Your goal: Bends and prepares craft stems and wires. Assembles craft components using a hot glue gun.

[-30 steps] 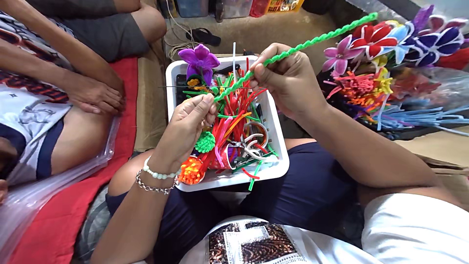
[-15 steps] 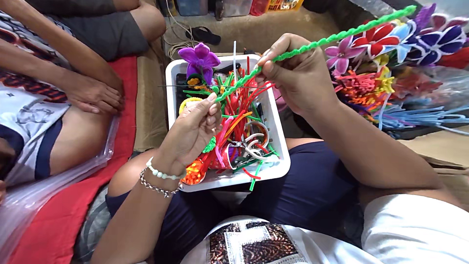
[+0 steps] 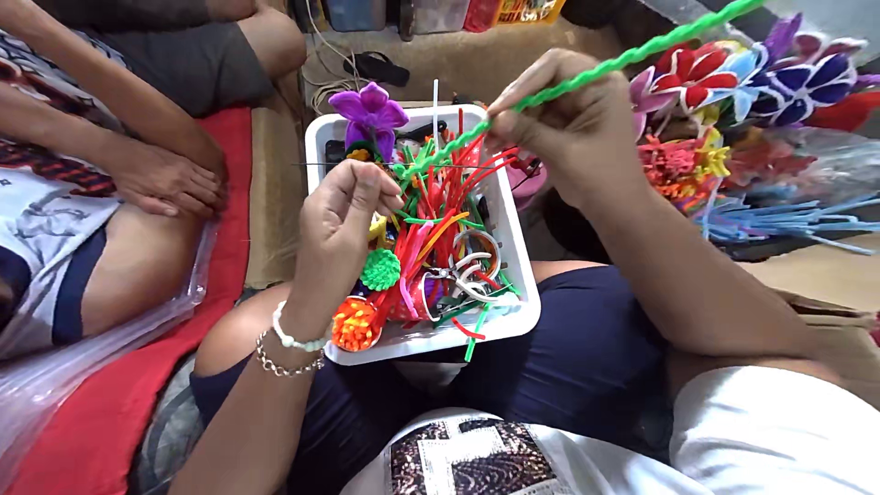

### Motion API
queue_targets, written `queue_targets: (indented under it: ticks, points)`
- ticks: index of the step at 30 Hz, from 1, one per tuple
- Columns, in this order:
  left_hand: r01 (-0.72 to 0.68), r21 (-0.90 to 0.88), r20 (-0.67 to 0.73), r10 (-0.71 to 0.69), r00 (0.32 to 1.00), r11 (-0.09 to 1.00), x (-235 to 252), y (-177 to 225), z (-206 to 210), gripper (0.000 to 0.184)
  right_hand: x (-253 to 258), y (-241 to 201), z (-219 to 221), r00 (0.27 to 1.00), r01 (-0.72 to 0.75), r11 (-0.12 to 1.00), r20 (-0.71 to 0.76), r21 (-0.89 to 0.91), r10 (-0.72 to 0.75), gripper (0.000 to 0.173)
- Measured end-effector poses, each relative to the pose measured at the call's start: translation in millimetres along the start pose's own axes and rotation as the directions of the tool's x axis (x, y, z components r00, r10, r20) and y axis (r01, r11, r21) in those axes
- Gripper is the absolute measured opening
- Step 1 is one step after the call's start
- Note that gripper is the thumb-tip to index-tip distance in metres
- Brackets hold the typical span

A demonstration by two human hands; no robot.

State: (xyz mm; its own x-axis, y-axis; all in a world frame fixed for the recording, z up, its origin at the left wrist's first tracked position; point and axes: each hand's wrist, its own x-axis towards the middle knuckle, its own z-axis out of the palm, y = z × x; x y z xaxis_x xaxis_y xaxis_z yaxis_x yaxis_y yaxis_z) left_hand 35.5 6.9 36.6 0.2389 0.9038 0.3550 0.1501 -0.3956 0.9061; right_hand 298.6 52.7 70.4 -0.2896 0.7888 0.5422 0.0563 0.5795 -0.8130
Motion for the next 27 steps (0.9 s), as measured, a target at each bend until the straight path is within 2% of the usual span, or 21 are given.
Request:
queue_targets:
  ticks: [2, 4, 11, 17, 27]
  points:
    - [-0.089, 0.185, 0.006, 0.089, 0.996, 0.979, 0.9, -6.6, 0.3, 0.019, -1.1, 2.5, 4.7, 0.998, -0.064, 0.997, -0.022, 0.042, 0.065, 0.01]
    - [-0.092, 0.242, -0.004, 0.096, 0.995, 0.966, 0.7, -11.0, 0.8, 0.02, -1.1, 4.5, 4.9, 0.994, -0.09, 0.993, -0.049, 0.076, 0.094, 0.01]
    - [-0.073, 0.223, -0.052, 0.086, 0.995, 0.972, 1.1, -10.8, 7.0, 0.02, -3.5, 4.6, 7.6, 0.994, -0.099, 0.989, -0.035, 0.112, 0.104, 0.008]
    - [-0.042, 0.089, -0.117, 0.052, 0.992, 0.995, -2.4, -7.0, 10.4, 0.013, -5.8, 3.4, 17.2, 0.993, -0.116, 0.98, -0.005, 0.159, 0.118, 0.009]
    - [-0.105, 0.057, -0.148, 0.113, 0.983, 0.993, -1.4, -6.1, 6.7, 0.015, -6.7, 1.6, 17.3, 0.989, -0.14, 0.977, -0.02, 0.158, 0.145, 0.008]
